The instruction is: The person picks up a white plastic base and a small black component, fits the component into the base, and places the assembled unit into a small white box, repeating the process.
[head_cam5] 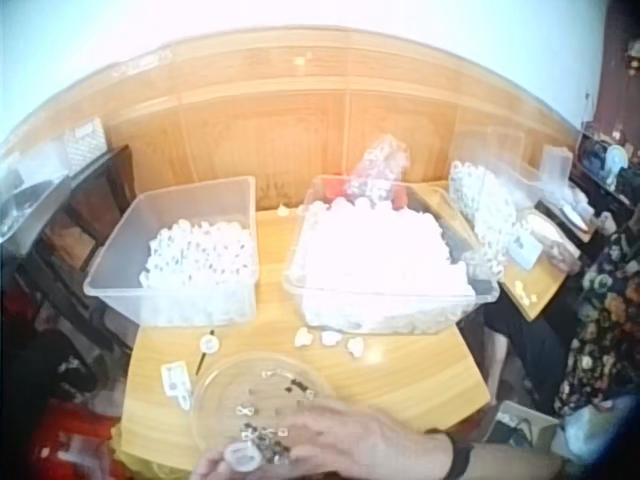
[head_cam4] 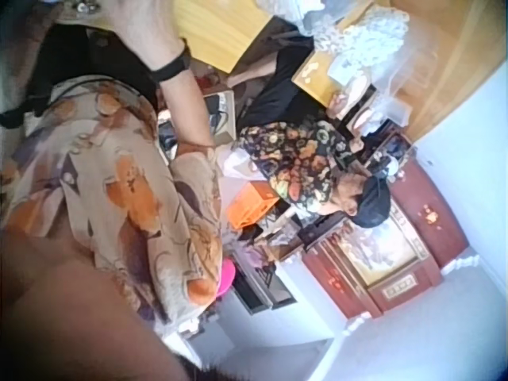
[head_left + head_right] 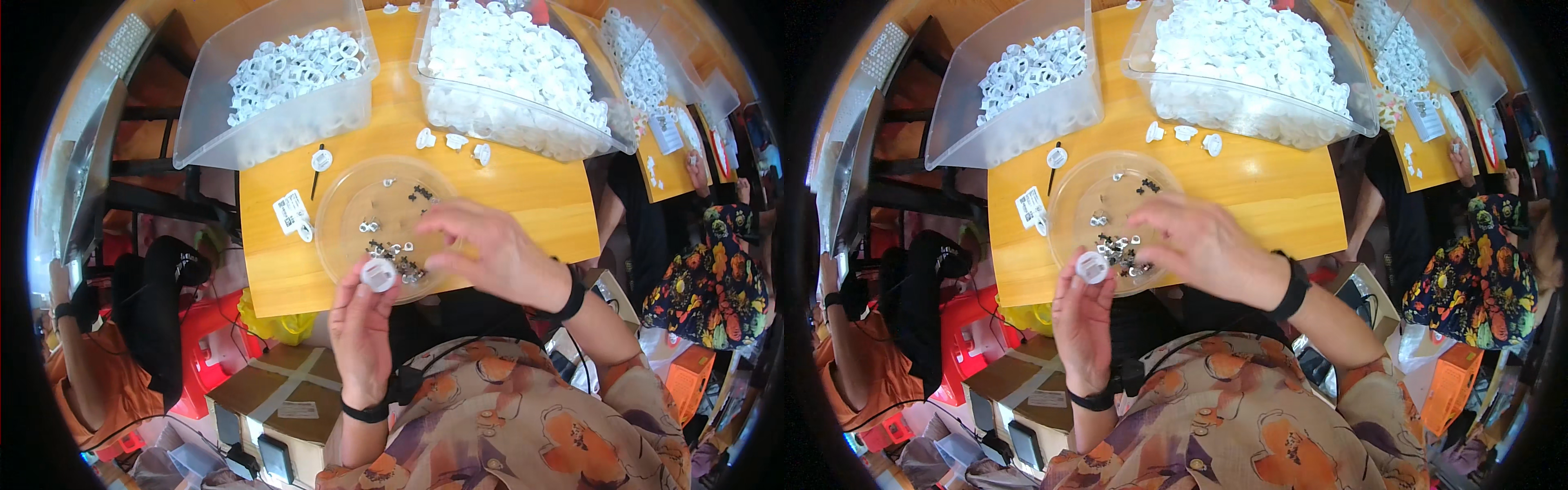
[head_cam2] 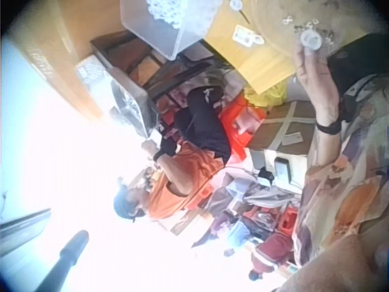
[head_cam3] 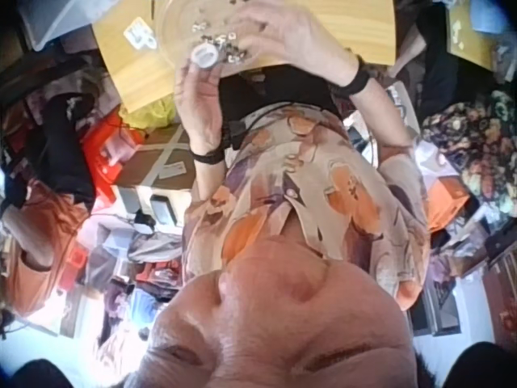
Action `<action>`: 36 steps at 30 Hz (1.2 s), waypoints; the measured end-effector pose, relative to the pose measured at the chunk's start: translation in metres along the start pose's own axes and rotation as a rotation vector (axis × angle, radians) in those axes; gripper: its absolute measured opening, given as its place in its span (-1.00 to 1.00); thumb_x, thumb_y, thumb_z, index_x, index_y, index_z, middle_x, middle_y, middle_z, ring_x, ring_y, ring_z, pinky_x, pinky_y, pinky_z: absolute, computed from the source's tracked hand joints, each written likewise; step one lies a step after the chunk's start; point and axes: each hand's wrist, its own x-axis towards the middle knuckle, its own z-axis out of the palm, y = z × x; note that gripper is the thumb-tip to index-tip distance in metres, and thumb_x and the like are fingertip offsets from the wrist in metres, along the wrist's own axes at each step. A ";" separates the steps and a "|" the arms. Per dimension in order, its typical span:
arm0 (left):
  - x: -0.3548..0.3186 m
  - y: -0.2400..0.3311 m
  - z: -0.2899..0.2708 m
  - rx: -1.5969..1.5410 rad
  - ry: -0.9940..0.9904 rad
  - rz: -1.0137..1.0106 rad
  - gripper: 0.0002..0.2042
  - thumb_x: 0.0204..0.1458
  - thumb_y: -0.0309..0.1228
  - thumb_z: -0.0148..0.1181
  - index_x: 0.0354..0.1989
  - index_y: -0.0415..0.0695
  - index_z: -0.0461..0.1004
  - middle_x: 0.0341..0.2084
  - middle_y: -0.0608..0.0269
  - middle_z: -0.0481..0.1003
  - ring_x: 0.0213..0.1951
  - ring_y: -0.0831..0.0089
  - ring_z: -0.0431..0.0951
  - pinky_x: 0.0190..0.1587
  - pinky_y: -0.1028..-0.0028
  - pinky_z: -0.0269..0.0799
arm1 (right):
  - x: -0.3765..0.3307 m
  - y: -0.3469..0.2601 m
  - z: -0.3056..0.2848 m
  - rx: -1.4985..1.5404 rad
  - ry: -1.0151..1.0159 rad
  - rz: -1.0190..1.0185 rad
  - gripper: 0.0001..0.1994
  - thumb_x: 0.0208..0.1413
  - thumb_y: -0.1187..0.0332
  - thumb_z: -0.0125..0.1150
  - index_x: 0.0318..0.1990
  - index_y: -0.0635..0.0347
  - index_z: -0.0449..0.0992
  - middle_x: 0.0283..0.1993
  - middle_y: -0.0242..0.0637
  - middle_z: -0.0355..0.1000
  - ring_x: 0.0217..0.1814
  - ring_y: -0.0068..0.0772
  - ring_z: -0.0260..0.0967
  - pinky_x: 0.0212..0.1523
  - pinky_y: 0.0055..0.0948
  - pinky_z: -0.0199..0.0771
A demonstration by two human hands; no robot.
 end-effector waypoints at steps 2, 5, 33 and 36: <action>0.001 0.007 -0.010 -0.071 0.041 0.075 -0.65 0.17 -0.49 -0.04 0.14 -0.28 0.28 -0.03 0.12 0.41 -0.04 0.38 0.48 0.04 0.36 0.45 | 0.011 0.013 -0.011 -0.279 -0.025 0.023 -0.81 -0.03 0.43 0.22 -0.22 0.24 0.47 -0.25 -0.11 0.40 -0.27 -0.03 0.40 -0.30 -0.22 0.41; 0.003 0.009 -0.013 -0.075 0.054 0.081 -0.62 0.17 -0.45 -0.03 0.16 -0.26 0.24 -0.09 0.16 0.43 -0.10 0.41 0.49 0.02 0.41 0.44 | 0.038 0.027 -0.009 -0.433 0.006 -0.067 -0.88 -0.08 0.48 0.18 -0.35 0.29 0.46 -0.37 -0.07 0.35 -0.31 0.01 0.38 -0.33 -0.17 0.37; -0.006 0.005 -0.013 -0.014 -0.078 -0.043 -0.81 0.20 -0.42 0.00 -0.08 -0.20 0.42 -0.21 0.12 0.51 -0.31 0.56 0.45 -0.20 0.55 0.39 | 0.077 0.048 0.021 -0.765 -0.101 -0.081 -0.92 -0.10 0.51 0.07 -0.40 0.29 0.41 -0.39 -0.05 0.40 -0.36 0.00 0.44 -0.40 -0.17 0.44; -0.006 0.005 -0.009 0.017 -0.008 -0.036 -0.83 0.19 -0.42 0.00 -0.12 -0.22 0.41 -0.29 0.12 0.51 -0.40 0.53 0.40 -0.27 0.57 0.35 | 0.078 0.052 0.015 -0.784 -0.134 -0.113 -0.93 -0.13 0.52 0.09 -0.43 0.30 0.42 -0.40 -0.06 0.42 -0.35 -0.01 0.45 -0.40 -0.20 0.45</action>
